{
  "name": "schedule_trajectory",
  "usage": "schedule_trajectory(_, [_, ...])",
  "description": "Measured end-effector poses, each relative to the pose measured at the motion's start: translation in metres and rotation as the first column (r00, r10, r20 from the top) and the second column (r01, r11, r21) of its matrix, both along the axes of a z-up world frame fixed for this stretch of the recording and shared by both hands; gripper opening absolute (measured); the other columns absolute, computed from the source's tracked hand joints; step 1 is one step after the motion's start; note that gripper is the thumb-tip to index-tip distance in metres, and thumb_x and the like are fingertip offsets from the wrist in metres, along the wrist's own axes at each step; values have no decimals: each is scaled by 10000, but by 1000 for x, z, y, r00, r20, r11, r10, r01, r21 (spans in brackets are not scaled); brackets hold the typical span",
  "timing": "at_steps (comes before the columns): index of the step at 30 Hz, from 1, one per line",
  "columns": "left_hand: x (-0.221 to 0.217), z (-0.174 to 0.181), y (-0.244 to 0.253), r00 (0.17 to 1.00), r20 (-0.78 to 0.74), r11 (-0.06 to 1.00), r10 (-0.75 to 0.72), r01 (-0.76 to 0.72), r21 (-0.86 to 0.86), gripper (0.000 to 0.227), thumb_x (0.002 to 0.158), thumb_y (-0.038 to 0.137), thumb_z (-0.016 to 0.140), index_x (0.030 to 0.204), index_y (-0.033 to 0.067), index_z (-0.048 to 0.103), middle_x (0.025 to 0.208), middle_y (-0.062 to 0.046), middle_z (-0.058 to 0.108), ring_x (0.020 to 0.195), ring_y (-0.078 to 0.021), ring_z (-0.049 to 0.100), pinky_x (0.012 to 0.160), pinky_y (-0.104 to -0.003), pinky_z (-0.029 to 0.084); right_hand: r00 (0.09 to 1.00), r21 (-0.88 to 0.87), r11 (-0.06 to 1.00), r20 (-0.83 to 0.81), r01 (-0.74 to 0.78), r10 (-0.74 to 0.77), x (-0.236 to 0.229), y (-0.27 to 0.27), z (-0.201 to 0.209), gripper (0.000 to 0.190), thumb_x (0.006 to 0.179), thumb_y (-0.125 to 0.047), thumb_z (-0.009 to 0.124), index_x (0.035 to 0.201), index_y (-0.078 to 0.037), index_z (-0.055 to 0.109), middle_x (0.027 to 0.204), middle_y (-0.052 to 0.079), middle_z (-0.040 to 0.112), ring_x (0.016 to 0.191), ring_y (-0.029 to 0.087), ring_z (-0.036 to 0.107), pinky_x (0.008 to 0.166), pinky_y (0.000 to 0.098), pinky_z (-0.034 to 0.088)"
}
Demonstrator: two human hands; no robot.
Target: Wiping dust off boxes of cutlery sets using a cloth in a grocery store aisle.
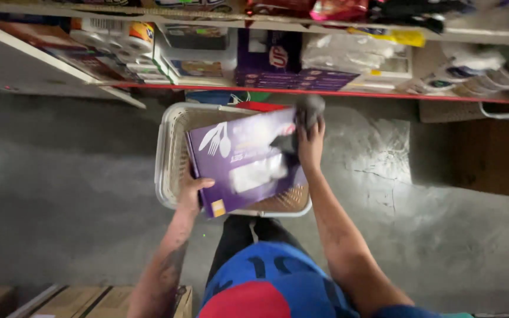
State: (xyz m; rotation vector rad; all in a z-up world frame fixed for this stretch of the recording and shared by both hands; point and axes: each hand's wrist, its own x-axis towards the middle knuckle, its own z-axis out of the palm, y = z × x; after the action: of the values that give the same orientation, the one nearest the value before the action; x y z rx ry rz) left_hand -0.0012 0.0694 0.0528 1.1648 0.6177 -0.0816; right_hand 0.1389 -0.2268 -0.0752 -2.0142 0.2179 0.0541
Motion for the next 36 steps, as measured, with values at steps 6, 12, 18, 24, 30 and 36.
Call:
schedule_trajectory(6, [1, -5, -61, 967, 216, 990, 134, -120, -78, 958, 504, 59, 869, 1379, 68, 480, 1218, -140, 599, 1125, -286, 588, 961, -485, 493, 641, -439, 847, 566, -299, 519, -25, 112, 144, 636, 926, -148, 670, 1525, -39, 485, 1586, 278, 375, 1520, 441, 266, 1286, 509, 99])
schedule_trajectory(12, [-24, 62, -71, 924, 291, 968, 250, -236, -81, 839, 524, 38, 785, 1317, 57, 511, 1130, -110, 620, 1005, -275, 635, 801, -461, 547, 462, -735, 632, 484, -245, 743, 6, 67, 177, 630, 891, -161, 605, 1507, -62, 517, 1636, 85, 368, 1547, 276, 290, 1220, 656, 162])
schedule_trajectory(18, [-21, 73, -71, 874, 364, 946, 321, -309, -93, 894, 499, 38, 767, 1347, 101, 491, 1176, -142, 644, 1061, -274, 639, 854, -441, 567, 753, -601, 799, 522, -7, 400, 4, 4, 130, 683, 978, -142, 615, 1576, 38, 340, 1609, 322, 304, 1502, 487, 285, 1231, 613, 129])
schedule_trajectory(24, [-9, 84, -75, 887, 391, 960, 247, -279, 27, 921, 603, 90, 763, 1449, 61, 403, 1355, -185, 557, 1238, -315, 556, 1050, -492, 474, 464, -590, 716, 550, -373, 695, -86, 57, 155, 724, 1001, -558, 500, 1567, -115, 409, 1613, 230, 366, 1504, 423, 354, 1253, 537, 274])
schedule_trajectory(30, [-21, 102, -57, 884, 420, 978, 206, -197, -64, 1080, 571, 27, 794, 1528, 35, 292, 1404, -189, 482, 1328, -299, 464, 1094, -485, 387, 803, -336, 940, 540, -68, 251, -14, 50, 145, 596, 1043, -355, 658, 1465, 7, 444, 1627, 290, 244, 1495, 536, 209, 1167, 741, 204])
schedule_trajectory(36, [-10, 40, -24, 917, 391, 970, -75, -23, 241, 917, 572, -75, 535, 1465, -140, 340, 1397, -366, 473, 1389, -443, 411, 1153, -570, 328, 416, -394, 871, 768, -294, 488, -14, 150, 186, 637, 895, -636, 682, 1384, -229, 642, 1353, 50, 602, 1329, 305, 573, 1206, 484, 409])
